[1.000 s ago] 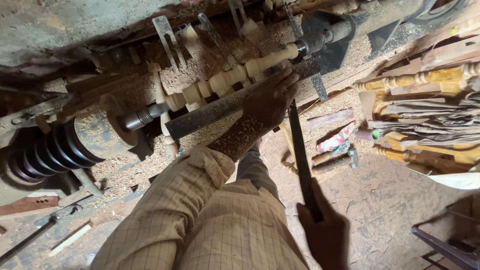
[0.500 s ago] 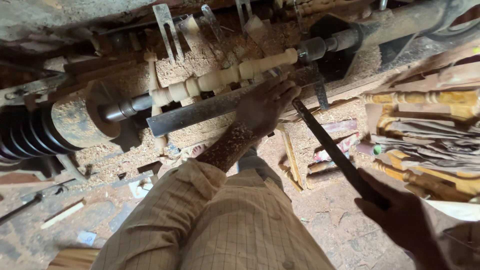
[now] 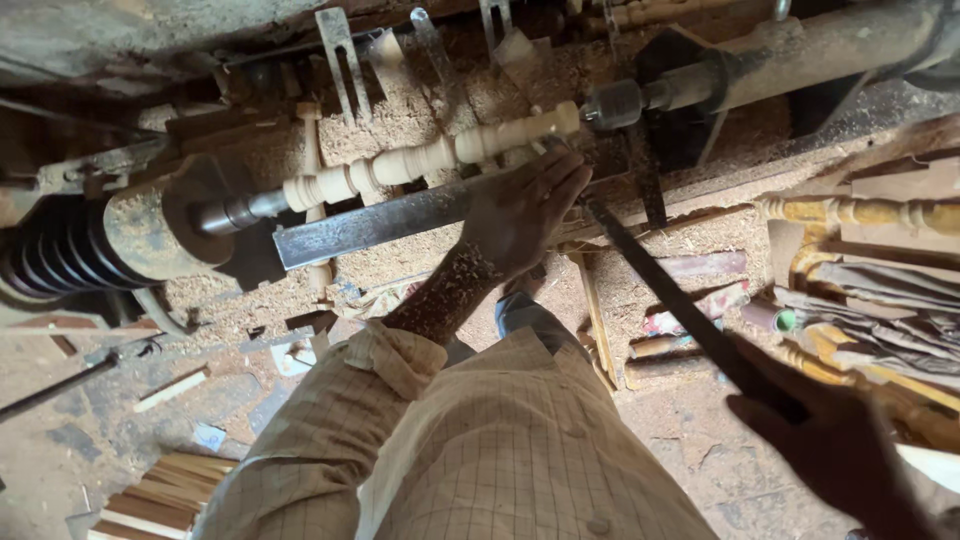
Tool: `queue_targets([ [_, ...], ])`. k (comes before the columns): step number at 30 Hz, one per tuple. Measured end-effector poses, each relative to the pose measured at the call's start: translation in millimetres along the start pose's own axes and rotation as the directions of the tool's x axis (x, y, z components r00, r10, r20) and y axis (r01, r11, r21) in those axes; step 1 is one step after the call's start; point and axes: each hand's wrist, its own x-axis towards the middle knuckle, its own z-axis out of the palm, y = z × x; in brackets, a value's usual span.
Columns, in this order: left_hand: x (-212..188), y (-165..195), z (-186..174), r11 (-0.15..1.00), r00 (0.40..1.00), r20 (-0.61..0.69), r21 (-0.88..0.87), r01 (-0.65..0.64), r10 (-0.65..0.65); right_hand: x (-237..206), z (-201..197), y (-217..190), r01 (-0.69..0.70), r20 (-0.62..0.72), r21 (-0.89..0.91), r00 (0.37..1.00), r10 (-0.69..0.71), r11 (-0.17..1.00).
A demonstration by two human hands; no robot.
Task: The person turns a wooden spindle blank on a lathe, holding a long chisel against the rotating wood to shape beads and profiles, steadying the tool with the other hand. They later switch to a smaller gouge and continue cutting the spindle while the lathe spins.
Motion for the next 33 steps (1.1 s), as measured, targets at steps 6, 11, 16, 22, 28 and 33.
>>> queue_targets([
  [6,-15,-7,21,0.938,0.983,0.061,-0.293,0.183,-0.173,-58,71,-55,0.198,-0.365,0.396,0.93,-0.044,0.897],
  [11,-17,-5,52,0.881,0.973,0.102,-0.413,0.231,-0.208,-92,119,-119,0.173,-0.417,0.572,0.903,0.103,0.802],
  [16,-13,-11,42,0.976,0.991,0.121,-0.207,0.073,-0.048,-109,139,-170,0.128,-0.467,0.513,0.871,0.151,0.849],
  [22,8,-4,9,0.999,0.996,0.078,-0.026,-0.038,0.04,-122,131,-197,-0.012,-0.341,0.512,0.915,0.215,0.859],
  [28,-8,-7,-13,0.975,0.995,0.103,-0.219,0.022,0.001,-117,99,-146,-0.024,-0.3,0.382,0.942,0.149,0.924],
  [33,-8,0,-1,0.976,0.992,0.114,-0.201,0.083,-0.061,-90,76,-86,0.109,-0.301,0.398,0.953,0.018,0.911],
])
